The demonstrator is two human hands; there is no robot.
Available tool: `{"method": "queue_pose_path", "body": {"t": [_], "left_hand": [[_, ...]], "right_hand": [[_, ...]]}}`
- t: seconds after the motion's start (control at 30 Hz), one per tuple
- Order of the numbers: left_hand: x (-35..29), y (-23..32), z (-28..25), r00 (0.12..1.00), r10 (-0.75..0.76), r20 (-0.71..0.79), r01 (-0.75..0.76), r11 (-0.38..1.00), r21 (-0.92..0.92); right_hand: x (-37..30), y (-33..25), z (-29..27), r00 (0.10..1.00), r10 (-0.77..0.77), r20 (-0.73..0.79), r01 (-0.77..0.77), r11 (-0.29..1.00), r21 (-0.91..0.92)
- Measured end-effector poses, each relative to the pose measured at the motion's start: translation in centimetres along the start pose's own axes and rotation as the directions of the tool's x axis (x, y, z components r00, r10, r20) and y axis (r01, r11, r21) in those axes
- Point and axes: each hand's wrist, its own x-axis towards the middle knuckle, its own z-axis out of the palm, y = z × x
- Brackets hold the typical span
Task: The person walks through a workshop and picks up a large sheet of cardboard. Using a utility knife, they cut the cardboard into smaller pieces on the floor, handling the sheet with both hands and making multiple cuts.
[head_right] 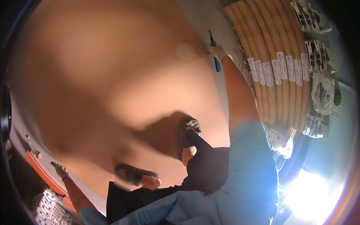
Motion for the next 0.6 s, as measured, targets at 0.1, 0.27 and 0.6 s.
{"method": "queue_pose_path", "body": {"t": [0.1, 0.27, 0.6], "left_hand": [[0.9, 1.1, 0.8, 0.998, -0.023, 0.062, 0.02, 0.998, 0.058], [0.9, 1.8, 0.4, 0.982, -0.116, 0.146, 0.093, 0.984, 0.153], [-1.3, -0.3, -2.3, 0.998, -0.008, 0.067, -0.007, 0.975, 0.223]], "right_hand": [[0.8, 0.4, 0.1, 0.997, 0.042, 0.068, -0.041, 0.999, -0.013], [0.8, 1.6, 0.4, 0.99, 0.051, 0.132, -0.051, 0.999, -0.011], [-2.0, 3.8, -1.5, 0.964, 0.134, 0.228, -0.158, 0.984, 0.087]]}}
